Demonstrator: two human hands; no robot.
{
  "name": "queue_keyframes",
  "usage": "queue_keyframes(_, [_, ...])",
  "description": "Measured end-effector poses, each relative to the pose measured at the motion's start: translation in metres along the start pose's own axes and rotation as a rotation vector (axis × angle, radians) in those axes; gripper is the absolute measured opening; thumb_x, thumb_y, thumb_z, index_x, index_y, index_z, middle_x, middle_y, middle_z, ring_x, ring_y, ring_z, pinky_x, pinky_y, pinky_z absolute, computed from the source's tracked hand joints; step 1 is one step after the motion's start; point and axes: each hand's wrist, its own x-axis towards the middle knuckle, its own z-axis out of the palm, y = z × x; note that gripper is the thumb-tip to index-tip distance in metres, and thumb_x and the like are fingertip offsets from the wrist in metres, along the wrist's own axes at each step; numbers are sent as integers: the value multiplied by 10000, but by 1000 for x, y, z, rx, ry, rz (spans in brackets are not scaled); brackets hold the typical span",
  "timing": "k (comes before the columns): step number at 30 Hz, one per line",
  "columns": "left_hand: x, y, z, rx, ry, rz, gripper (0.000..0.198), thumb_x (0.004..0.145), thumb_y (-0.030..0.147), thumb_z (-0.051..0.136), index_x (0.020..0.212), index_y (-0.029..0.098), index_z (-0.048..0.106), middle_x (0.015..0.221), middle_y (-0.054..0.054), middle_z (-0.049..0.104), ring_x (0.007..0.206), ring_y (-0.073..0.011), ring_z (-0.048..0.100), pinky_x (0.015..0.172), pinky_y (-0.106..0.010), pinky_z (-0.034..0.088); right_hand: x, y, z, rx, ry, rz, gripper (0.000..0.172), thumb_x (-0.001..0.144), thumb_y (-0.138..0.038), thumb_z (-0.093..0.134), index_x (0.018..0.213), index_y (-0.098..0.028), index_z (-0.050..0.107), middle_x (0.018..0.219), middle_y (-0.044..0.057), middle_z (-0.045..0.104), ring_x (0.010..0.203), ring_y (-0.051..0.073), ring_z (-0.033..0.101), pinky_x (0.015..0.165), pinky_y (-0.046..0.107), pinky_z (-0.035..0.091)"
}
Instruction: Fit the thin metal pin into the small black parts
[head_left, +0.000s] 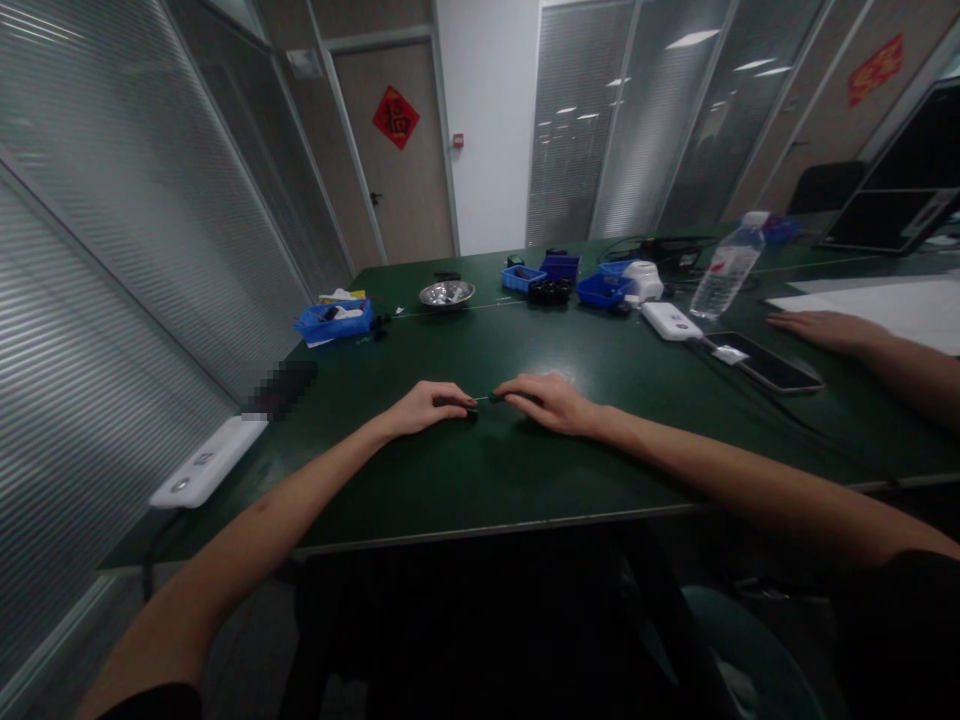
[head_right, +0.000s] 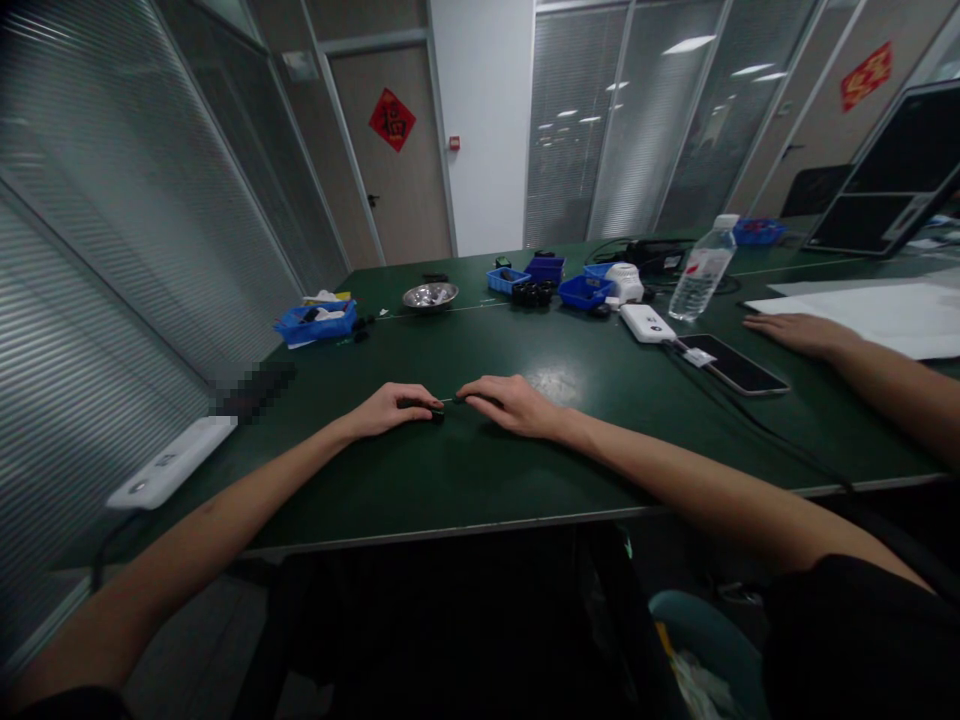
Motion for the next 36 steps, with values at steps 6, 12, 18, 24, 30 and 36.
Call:
queue_keyframes(6, [0,0,2,54,35,-47,406,997,374,711,1370,214,718,1134,-80,733,996,-205,671,882,-344,526,-4,0,-1,-32,60,8,289,1093,-311,535,1265,-176,724,1062,87,798,825,170,741,775,292,555])
queue_keyframes(12, [0,3,1,65,10,24,283,1022,357,674,1246,224,786,1200,-97,726,1083,-223,674,962,-366,516,-5,-4,-4,11,-8,-57,280,1087,-309,535,1225,-173,737,1058,88,803,800,163,740,750,279,547])
queue_keyframes(18, [0,3,1,79,-1,23,298,1018,386,680,1241,225,794,1175,-100,729,1053,-223,670,955,-361,510,-1,-2,-2,-22,-25,-33,303,1102,-317,512,1286,-185,712,1137,97,789,916,182,750,843,304,568])
queue_keyframes(24, [2,4,2,49,17,-35,475,1003,374,694,1457,237,663,1131,-76,712,978,-197,650,893,-343,513,-1,2,0,-90,22,50,317,1102,-337,501,1302,-196,703,1142,90,789,903,186,743,825,310,554])
queue_keyframes(30, [2,2,3,37,9,-56,517,1008,355,678,1505,237,600,1163,-76,712,983,-193,654,881,-339,518,-2,11,2,-168,93,210,303,1083,-373,520,1184,-197,745,961,51,801,677,153,679,659,278,474])
queue_keyframes(36, [0,6,2,145,18,7,256,1017,354,667,1203,214,773,1218,-99,701,1071,-229,652,939,-377,515,-4,20,4,-271,120,353,292,1052,-387,551,1106,-218,783,765,23,759,579,154,623,615,283,404])
